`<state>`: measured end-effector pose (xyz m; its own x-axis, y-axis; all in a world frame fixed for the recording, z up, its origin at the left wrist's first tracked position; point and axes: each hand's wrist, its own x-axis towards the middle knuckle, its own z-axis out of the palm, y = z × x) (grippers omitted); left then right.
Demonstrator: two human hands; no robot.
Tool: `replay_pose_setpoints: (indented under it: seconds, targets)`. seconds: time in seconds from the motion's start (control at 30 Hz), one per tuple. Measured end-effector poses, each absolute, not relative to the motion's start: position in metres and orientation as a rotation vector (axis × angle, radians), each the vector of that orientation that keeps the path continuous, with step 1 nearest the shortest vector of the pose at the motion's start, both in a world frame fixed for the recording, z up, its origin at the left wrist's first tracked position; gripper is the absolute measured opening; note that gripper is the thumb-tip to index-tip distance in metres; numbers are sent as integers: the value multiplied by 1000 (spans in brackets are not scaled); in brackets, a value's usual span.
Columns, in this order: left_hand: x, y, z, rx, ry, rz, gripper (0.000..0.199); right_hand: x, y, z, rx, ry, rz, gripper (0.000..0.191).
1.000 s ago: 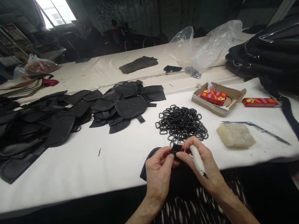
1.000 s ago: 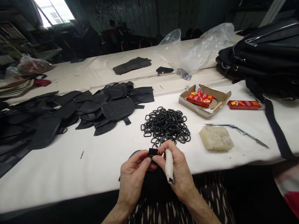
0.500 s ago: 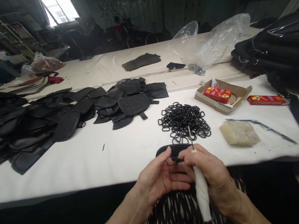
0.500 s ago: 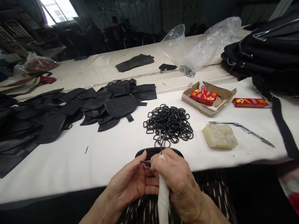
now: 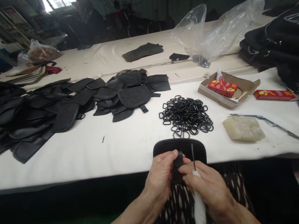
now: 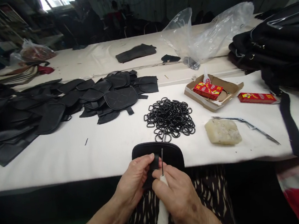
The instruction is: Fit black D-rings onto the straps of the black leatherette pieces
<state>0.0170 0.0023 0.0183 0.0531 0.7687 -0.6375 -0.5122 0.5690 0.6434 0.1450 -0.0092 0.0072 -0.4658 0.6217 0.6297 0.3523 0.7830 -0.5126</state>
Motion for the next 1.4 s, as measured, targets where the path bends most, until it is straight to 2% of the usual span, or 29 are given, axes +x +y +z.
replay_pose_setpoints:
  seconds: [0.27,0.37,0.47,0.63,0.77,1.4]
  targets:
    - [24,-13,7,472,1099,1141,26,139,-21,-2,-1298,-1677,757,5]
    - [26,-15,4,433,1080,1169,24,136,-20,3,-1414,-1641,858,9]
    - [29,-16,3,375,1084,1192,23,134,-19,8,-1460,-1611,889,9]
    - [32,-20,4,331,1122,1210,34,133,-18,10,-1511,-1585,909,11]
    - [31,-23,4,463,1170,1157,28,133,-17,10,-1526,-1566,923,12]
    - [35,-25,-3,414,1212,1132,23,133,-15,9,-1521,-1531,1026,10]
